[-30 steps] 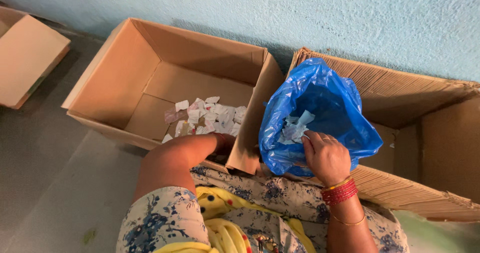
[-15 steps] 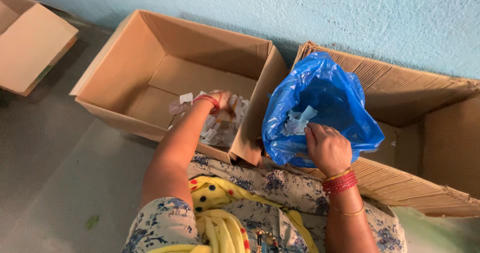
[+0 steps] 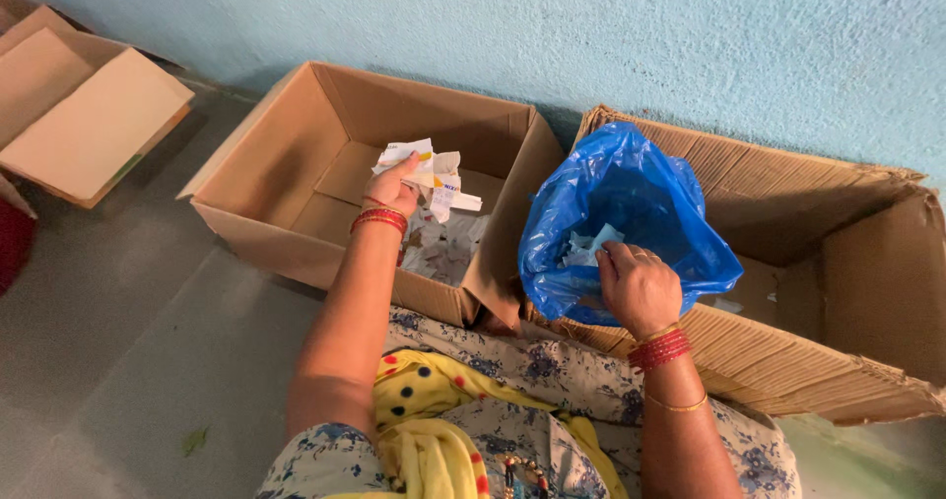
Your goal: The person sits on the floor and transfers small torn pieces of paper from a blue plastic bag into a cardboard box. They repeatedly reach into the bag, pick up handfuls of paper scraps, and drop them into the box.
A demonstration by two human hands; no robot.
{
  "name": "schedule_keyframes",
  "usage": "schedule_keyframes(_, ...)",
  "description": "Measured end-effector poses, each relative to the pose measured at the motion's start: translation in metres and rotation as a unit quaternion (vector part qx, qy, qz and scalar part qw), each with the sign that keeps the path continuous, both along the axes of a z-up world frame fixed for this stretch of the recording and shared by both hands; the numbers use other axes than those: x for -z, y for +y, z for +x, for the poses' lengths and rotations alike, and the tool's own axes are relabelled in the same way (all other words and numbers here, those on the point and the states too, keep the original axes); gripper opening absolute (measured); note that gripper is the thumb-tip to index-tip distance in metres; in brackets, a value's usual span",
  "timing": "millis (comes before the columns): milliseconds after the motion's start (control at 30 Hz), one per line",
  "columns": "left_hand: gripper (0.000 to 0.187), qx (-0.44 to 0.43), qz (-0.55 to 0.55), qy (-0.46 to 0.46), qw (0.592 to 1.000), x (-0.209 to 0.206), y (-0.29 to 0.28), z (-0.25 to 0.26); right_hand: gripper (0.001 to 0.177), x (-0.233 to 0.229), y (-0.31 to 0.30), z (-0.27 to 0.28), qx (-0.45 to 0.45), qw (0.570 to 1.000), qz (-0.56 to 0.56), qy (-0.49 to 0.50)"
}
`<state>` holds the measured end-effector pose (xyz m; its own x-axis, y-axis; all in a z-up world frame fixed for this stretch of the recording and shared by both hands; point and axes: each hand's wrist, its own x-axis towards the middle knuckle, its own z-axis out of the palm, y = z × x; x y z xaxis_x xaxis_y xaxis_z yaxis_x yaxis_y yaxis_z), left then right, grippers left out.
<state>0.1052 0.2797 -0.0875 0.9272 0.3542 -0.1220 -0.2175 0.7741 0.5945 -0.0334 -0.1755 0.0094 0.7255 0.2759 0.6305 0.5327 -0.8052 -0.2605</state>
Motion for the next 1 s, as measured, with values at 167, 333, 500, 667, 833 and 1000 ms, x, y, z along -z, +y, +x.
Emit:
schedule_keyframes(167, 0.032, 0.044, -0.006, -0.037, 0.998, -0.022, -0.059, -0.019, 0.021, -0.009, 0.006, -0.01, -0.06, 0.99, 0.114, -0.063)
schedule_keyframes(333, 0.032, 0.098, 0.01, -0.063, 0.993, -0.044, -0.158, -0.045, 0.038, 0.0, 0.021, -0.022, -0.177, 0.948, 0.266, 0.0)
schedule_keyframes(500, 0.034, 0.099, -0.007, -0.073, 0.992, -0.065, -0.236, -0.067, 0.029, 0.021, 0.018, -0.011, -0.185, 0.863, 0.433, 0.183)
schedule_keyframes(667, 0.035, 0.074, 0.008, -0.094, 0.993, -0.078, -0.274, -0.078, 0.024, 0.029, 0.015, -0.001, -0.178, 0.843, 0.473, 0.182)
schedule_keyframes(833, 0.036, 0.112, 0.017, -0.098, 0.989, -0.078, -0.302, -0.081, 0.024, 0.02, 0.018, -0.007, -0.168, 0.869, 0.447, 0.132)
schedule_keyframes(1000, 0.037, 0.139, 0.075, -0.079, 0.984, -0.074, -0.321, -0.09, 0.021, 0.012, 0.013, -0.008, -0.095, 0.919, 0.377, 0.06)
